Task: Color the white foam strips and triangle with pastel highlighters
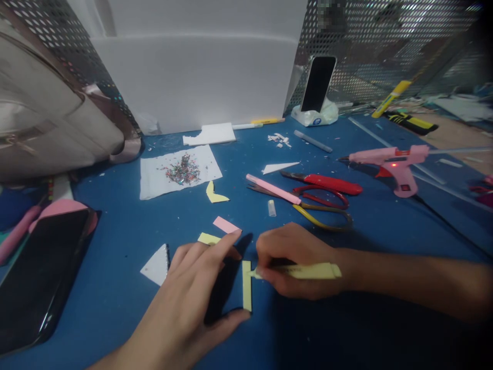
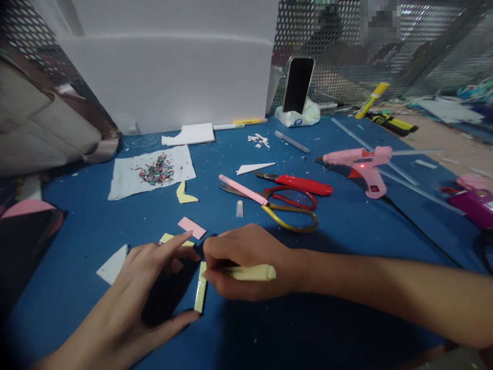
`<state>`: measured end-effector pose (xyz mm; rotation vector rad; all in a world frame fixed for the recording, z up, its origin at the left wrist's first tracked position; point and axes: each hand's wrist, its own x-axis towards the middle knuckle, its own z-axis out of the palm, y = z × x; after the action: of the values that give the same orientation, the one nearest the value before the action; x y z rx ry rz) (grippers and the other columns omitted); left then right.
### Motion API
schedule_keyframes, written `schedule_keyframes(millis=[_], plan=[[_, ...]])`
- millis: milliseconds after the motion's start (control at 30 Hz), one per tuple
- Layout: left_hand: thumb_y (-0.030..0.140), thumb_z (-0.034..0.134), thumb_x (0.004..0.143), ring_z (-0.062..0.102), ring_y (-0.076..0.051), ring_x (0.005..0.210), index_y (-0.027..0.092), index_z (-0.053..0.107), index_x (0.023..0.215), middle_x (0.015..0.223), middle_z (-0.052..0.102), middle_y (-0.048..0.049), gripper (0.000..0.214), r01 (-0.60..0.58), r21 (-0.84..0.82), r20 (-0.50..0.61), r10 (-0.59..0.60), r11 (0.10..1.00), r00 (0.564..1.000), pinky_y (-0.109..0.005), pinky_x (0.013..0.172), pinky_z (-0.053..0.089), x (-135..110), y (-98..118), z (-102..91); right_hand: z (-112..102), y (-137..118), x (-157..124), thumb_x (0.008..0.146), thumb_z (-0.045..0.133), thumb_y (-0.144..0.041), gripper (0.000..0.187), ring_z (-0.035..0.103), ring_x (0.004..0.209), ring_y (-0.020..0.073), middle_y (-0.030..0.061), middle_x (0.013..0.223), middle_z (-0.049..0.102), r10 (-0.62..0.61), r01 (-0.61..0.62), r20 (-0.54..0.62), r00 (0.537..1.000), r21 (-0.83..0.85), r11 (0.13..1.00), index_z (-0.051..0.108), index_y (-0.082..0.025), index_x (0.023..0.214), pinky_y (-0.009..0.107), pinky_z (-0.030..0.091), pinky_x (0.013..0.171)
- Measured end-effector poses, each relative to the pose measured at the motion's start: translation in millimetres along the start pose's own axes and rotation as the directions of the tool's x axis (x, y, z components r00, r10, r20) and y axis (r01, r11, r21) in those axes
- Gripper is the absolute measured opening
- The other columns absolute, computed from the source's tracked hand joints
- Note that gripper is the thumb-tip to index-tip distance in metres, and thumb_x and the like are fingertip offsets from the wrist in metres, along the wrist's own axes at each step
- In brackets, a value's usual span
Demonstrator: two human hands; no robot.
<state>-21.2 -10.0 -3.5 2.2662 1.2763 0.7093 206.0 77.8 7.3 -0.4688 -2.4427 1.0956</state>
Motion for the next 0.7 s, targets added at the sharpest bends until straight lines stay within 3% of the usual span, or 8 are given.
schedule_keyframes(millis=[133,300,367,567,700], plan=[[0.025,0.068,0.087,0.049,-0.023,0.101,0.021,0.019,0.15,0.121,0.055,-0.0073,0.08,-0.001,-0.007,0.006,0.001,1.0,1.0,-0.04,0.088,0.041,0.2,0.4,0.2,-0.4,-0.6,1.2,0.088,0.055,-0.023,0.012,0.05,0.064,0.0096,-0.0032,0.068,0.055,-0.02,0.022,0.054,0.998,-0.028,0.999,0.052,-0.017,0.078,0.022,0.035,0.059],[0.023,0.07,0.085,0.049,-0.023,0.1,0.024,0.019,0.15,0.12,0.055,-0.006,0.082,0.022,-0.006,0.016,-0.022,1.0,1.0,-0.039,0.087,0.042,2.6,1.9,-1.1,-0.7,0.6,1.0,0.09,0.051,-0.021,0.015,0.041,0.057,0.0082,-0.0049,0.065,0.048,0.105,-0.111,-0.077,0.991,-0.071,0.991,0.046,-0.018,0.077,0.022,0.03,0.054],[0.023,0.07,0.085,0.049,-0.023,0.1,0.024,0.019,0.15,0.12,0.055,-0.0061,0.082,0.027,-0.01,0.013,-0.027,1.0,1.0,-0.039,0.087,0.042,2.5,2.0,-1.5,-0.6,0.9,0.5,0.091,0.052,-0.021,0.016,0.041,0.057,0.008,-0.0051,0.065,0.047,0.104,-0.109,-0.092,0.99,-0.057,0.992,0.045,-0.018,0.077,0.021,0.03,0.054],[0.024,0.07,0.085,0.049,-0.024,0.1,0.024,0.018,0.15,0.12,0.055,-0.007,0.084,0.016,-0.007,0.005,-0.015,1.0,1.0,-0.041,0.087,0.042,1.5,1.3,-1.1,-0.2,-0.1,1.1,0.087,0.055,-0.021,0.011,0.049,0.062,0.0086,-0.0039,0.067,0.054,-0.02,0.02,0.043,0.999,0.0,1.0,0.051,-0.017,0.077,0.021,0.035,0.059],[0.024,0.071,0.084,0.051,-0.024,0.099,0.024,0.019,0.15,0.119,0.056,-0.0071,0.084,0.017,0.002,0.001,-0.017,1.0,1.0,-0.041,0.086,0.044,2.7,1.5,-0.3,-0.2,0.4,1.3,0.088,0.055,-0.023,0.012,0.05,0.062,0.0088,-0.0037,0.068,0.055,0.004,-0.004,0.049,0.999,-0.008,1.0,0.051,-0.018,0.078,0.021,0.035,0.058]])
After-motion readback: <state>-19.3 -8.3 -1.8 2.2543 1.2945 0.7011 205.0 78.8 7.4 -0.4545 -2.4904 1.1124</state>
